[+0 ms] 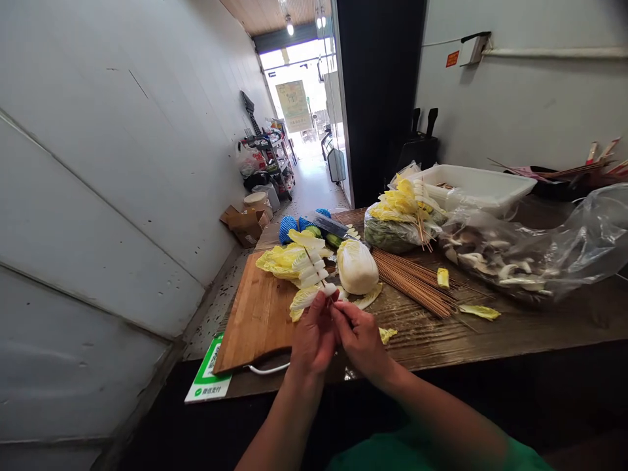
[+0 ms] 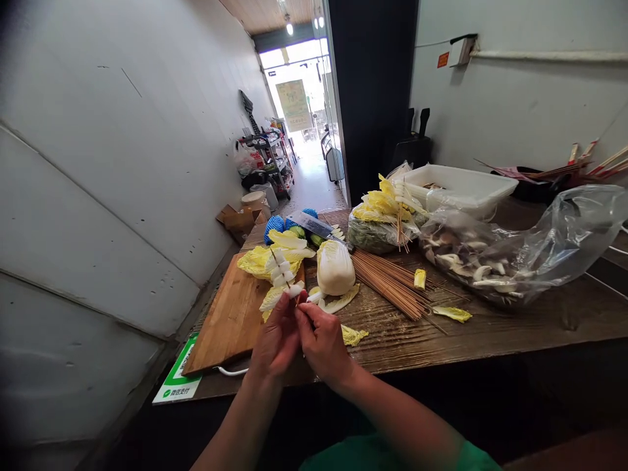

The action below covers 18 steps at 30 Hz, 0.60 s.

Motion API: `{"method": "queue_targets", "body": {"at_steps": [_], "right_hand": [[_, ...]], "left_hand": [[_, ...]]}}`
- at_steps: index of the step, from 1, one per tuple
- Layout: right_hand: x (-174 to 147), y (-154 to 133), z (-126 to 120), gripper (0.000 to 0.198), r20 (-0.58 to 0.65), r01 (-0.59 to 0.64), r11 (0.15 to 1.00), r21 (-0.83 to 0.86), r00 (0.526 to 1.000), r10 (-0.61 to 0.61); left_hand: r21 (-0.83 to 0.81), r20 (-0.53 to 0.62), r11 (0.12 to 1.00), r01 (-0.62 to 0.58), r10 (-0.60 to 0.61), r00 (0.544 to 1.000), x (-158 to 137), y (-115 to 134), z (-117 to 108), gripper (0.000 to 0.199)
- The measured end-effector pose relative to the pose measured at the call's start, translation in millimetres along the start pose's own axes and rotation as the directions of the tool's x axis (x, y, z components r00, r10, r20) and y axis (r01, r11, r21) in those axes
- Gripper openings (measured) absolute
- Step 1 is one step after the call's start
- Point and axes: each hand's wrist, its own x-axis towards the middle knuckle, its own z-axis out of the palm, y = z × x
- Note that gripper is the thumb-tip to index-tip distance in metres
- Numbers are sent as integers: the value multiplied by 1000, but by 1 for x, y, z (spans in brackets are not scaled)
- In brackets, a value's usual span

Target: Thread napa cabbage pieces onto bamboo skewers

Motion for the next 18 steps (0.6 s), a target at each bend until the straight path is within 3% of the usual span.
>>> {"method": "queue_targets", "body": {"at_steps": [3,6,8,14,18], "right_hand": [[-1,-4,-6,20,37,-34,998,60,999,32],[-8,-3,-9,19,53,-92,992,81,995,87],[-14,-1,-7,21,50,-127,989,74,991,124],[-27,5,-2,25,48,-153,988,21,987,152],[-28,10,-1,23,16,-137,991,12,990,137]], "left_hand": [[-5,174,997,79,-77,982,-5,3,-3,27],[-32,288,997,67,-55,956,-9,5,-3,40],[-48,253,999,22,-9,967,-9,6,1,36],[-87,-48,994,-58,54,997,-6,2,14,12],[-100,-87,991,-86,77,993,-7,-3,17,4]]}}
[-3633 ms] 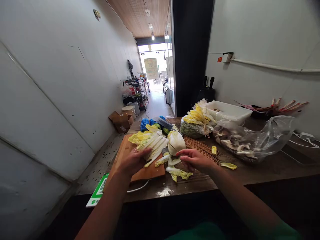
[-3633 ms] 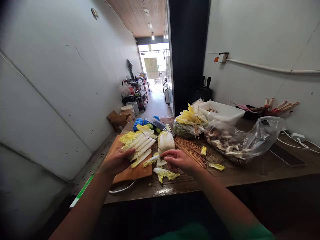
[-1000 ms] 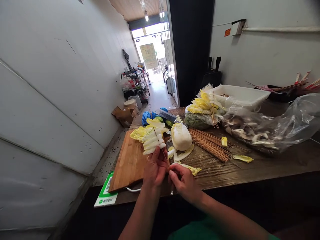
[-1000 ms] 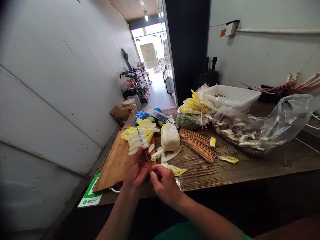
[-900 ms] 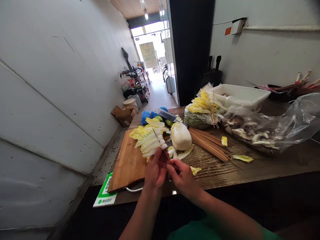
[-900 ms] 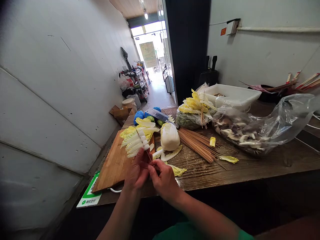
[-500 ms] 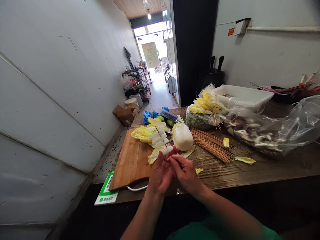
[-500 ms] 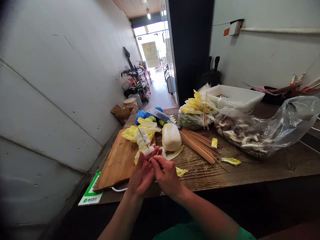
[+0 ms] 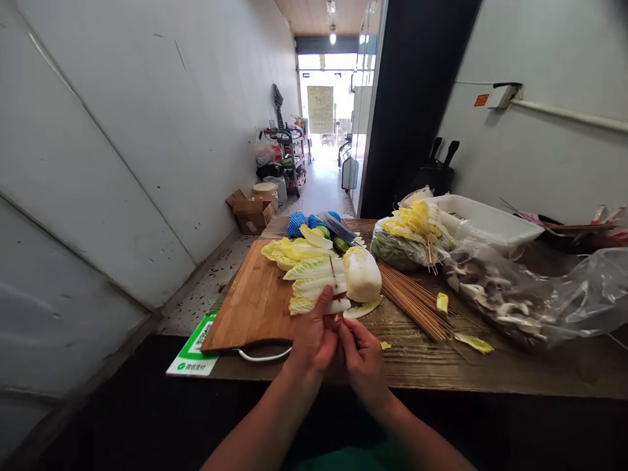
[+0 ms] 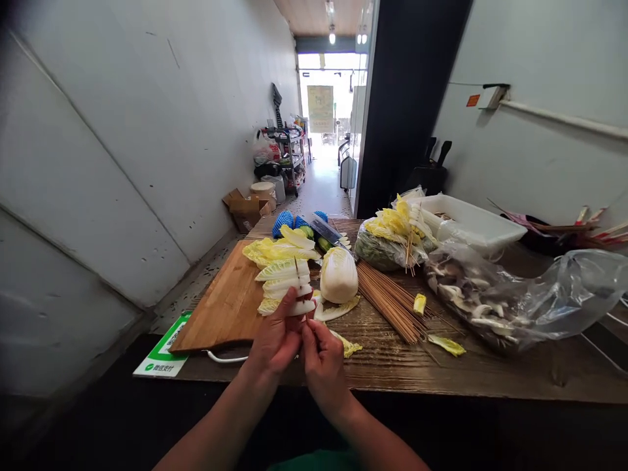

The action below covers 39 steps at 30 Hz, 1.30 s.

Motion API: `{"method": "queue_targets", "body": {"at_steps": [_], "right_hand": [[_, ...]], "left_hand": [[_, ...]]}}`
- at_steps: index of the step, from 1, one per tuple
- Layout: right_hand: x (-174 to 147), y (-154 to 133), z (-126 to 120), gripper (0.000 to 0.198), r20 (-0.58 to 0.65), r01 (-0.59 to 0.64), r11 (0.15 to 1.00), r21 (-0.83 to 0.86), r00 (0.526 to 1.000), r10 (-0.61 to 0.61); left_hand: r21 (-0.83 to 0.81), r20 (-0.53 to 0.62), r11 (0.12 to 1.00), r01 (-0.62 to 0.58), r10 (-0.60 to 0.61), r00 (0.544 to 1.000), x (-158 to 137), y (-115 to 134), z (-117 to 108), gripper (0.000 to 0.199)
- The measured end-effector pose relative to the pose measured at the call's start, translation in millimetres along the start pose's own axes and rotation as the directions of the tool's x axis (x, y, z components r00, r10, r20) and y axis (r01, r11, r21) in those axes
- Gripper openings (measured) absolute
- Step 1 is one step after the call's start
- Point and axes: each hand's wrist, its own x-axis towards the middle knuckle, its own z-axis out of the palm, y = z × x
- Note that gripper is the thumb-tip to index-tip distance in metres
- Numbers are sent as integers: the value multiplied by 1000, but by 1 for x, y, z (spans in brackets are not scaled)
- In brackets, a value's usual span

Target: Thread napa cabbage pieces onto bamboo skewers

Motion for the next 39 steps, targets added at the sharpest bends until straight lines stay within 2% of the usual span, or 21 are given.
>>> {"method": "queue_targets", "body": {"at_steps": [6,10,12,14,17,19,20,21,22,23,24,25,26,28,30,31,33,35,39], "right_hand": [[1,0,1,24,-39,-30,999,-26,999,29],[2,-4,2,25,-45,-39,999,-20,998,39],[3,-4,2,25,-40,-45,999,-10,998,44],[4,-2,0,25,-19,-61,998,10,998,61],[9,-1,-15,27,60,-74,996,46,996,71],[14,-5,-32,27,144,-61,998,28,988,56],[17,-8,-42,28,204,-50,999,3,978,48],[20,-13,-52,28,259,-32,999,-26,965,38],[24,-19,-61,28,323,4,998,-67,946,18],[27,-25,-70,28,392,45,993,-106,920,0],[29,-31,-77,28,457,83,988,-131,889,-14],[32,-37,-82,28,514,110,983,-147,858,-19],[33,-43,-87,27,568,132,977,-166,823,-15],[33,-53,-92,28,648,155,971,-184,762,1],[29,-59,-96,30,709,164,966,-197,705,25],[26,-61,-99,31,738,153,969,-196,674,43],[18,-63,-104,32,789,106,979,-176,610,76],[11,-61,-109,31,814,61,987,-152,574,90],[1,-54,-115,28,796,60,985,-163,597,95]], "left_hand": [[-22,-15,1000,-4,4,1000,0,-4,1,3],[-13,-3,1000,-8,8,1000,6,-5,-1,9],[-16,63,1000,9,-7,998,8,-4,-3,14],[0,179,997,77,-76,981,5,-1,-9,22],[155,297,969,192,-231,927,-11,12,-26,30],[382,269,905,187,-303,914,-27,29,-40,26],[534,223,831,158,-319,921,-35,40,-46,25],[675,199,736,63,-264,944,-42,52,-50,22],[773,197,630,-74,-128,972,-48,64,-51,17],[819,207,539,-196,40,977,-52,76,-50,13],[840,216,456,-293,214,953,-54,86,-48,13],[856,226,379,-352,338,914,-55,95,-43,26],[866,249,321,-384,390,887,-55,101,-39,39],[883,275,291,-369,317,908,-54,105,-32,51],[907,255,322,-272,95,962,-55,100,-31,45],[915,234,346,-209,-32,972,-56,95,-32,40],[919,196,385,-86,-256,947,-61,85,-38,32],[914,177,406,-7,-383,907,-65,75,-44,26],[890,140,439,121,-517,844,-66,59,-52,23]]}}
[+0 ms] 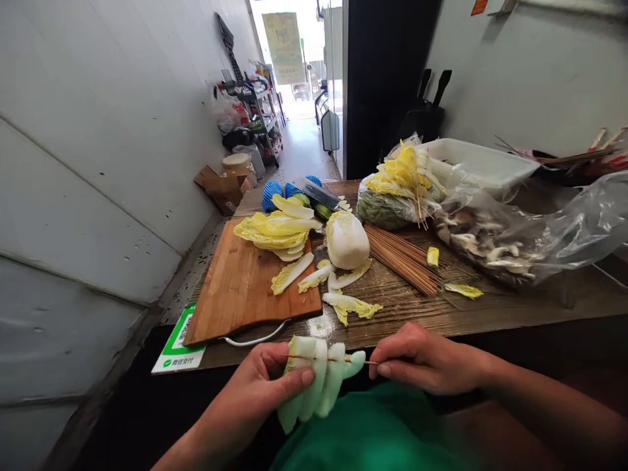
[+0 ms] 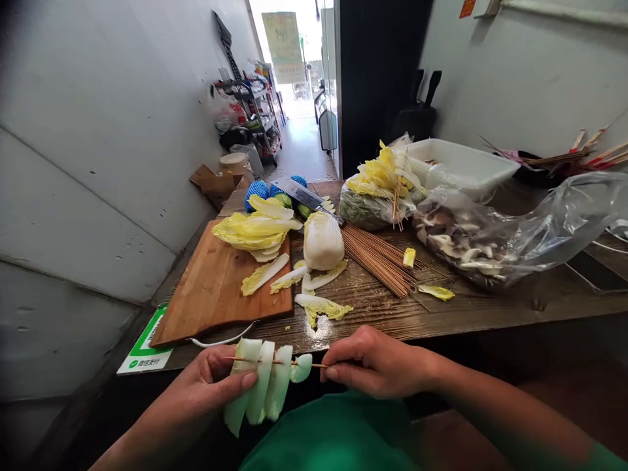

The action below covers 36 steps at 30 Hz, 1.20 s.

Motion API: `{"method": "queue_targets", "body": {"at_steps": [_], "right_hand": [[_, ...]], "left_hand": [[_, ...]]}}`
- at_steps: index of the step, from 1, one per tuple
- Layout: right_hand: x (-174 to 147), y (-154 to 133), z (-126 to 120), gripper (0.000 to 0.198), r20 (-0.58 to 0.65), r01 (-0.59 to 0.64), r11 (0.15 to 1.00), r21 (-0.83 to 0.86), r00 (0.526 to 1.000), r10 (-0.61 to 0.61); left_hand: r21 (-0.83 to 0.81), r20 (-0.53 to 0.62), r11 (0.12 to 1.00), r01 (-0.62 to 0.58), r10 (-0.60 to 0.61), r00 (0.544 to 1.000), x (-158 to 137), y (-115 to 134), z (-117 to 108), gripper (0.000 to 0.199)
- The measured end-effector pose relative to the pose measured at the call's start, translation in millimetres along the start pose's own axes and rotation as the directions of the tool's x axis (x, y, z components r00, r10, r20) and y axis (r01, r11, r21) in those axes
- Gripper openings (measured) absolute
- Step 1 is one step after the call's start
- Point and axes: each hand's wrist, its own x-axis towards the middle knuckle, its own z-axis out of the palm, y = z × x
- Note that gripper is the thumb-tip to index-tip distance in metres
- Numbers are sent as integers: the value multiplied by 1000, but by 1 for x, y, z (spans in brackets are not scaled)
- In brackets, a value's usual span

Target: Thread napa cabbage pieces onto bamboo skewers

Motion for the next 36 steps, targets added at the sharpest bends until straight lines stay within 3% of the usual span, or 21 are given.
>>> {"method": "queue_targets", "body": {"at_steps": [3,8,14,26,31,34,36], "right_hand": [[-3,6,3,25,-62,-27,999,-25,998,26],[-11,13,6,26,-132,-60,993,-104,990,46],[-21,19,9,22,-139,-55,997,-54,989,47],[-22,22,16,23,-173,-72,997,34,982,77],[-26,20,13,22,-137,-167,985,37,976,171],[-37,25,13,32,-124,-186,962,198,969,213],[-48,33,14,36,-122,-194,898,396,958,260]], "left_hand": [[-62,47,997,39,-36,998,10,-4,6,23],[-25,47,997,69,-68,997,25,-4,15,19],[-4,166,997,71,-69,984,33,-3,16,24],[55,167,996,70,-78,983,38,0,19,26],[36,207,997,70,-76,975,41,2,21,27],[-104,306,994,42,-9,952,46,4,20,48],[-161,260,986,-46,87,962,52,7,15,55]]}}
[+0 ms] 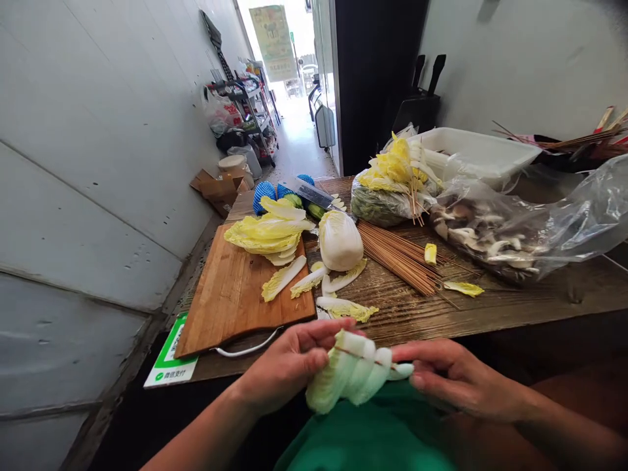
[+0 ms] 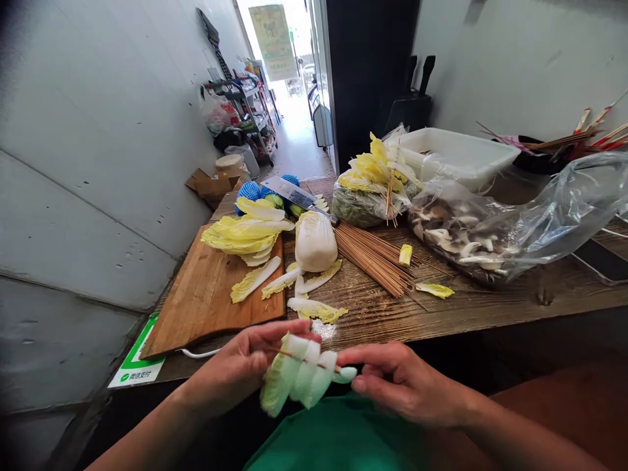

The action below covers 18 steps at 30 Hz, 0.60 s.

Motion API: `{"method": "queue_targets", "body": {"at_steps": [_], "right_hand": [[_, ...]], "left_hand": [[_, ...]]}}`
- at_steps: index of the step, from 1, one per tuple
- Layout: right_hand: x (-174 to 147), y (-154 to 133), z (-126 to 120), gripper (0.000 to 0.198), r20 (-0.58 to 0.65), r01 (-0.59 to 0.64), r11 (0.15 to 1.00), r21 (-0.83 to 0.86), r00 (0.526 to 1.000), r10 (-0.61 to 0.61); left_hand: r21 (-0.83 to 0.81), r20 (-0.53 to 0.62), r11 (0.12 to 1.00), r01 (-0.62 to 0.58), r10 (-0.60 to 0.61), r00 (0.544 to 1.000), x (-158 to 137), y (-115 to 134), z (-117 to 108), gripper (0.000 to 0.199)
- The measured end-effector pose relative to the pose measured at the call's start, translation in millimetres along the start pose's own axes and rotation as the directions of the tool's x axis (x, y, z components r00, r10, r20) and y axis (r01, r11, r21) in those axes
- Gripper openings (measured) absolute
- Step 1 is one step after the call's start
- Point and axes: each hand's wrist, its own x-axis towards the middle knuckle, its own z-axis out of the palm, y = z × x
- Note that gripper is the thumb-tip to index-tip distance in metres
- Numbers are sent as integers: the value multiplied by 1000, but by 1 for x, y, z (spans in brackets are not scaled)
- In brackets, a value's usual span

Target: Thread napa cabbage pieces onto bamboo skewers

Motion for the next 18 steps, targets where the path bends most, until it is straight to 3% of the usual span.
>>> {"method": "queue_targets", "body": {"at_steps": [2,4,5,7,8,10,12,16,18], "right_hand": [[-10,10,-6,38,-76,-25,985,172,996,38],[-20,18,-13,35,-193,11,967,254,980,40],[-25,21,-17,33,-246,31,963,268,969,37],[-36,25,-24,28,-337,55,966,253,941,35],[-41,25,-27,25,-381,58,970,238,924,38],[-49,27,-32,22,-447,56,975,214,893,47],[-55,27,-34,20,-487,59,975,215,872,54],[-55,25,-30,19,-561,88,971,222,826,53],[-51,22,-27,19,-610,118,966,231,791,49]], "left_hand": [[145,-119,984,-100,118,986,7,4,-8,45],[506,-190,847,-162,292,937,16,7,-16,34],[707,-157,689,-161,375,914,22,7,-19,29],[957,-14,266,-114,436,900,34,5,-23,22],[993,46,82,-88,415,909,40,3,-24,22],[989,83,-141,-35,343,936,50,-1,-24,25],[975,69,-220,6,331,941,55,-2,-23,27],[983,93,-180,-27,367,925,53,8,-36,24],[979,21,-192,70,438,899,49,19,-49,24]]}}
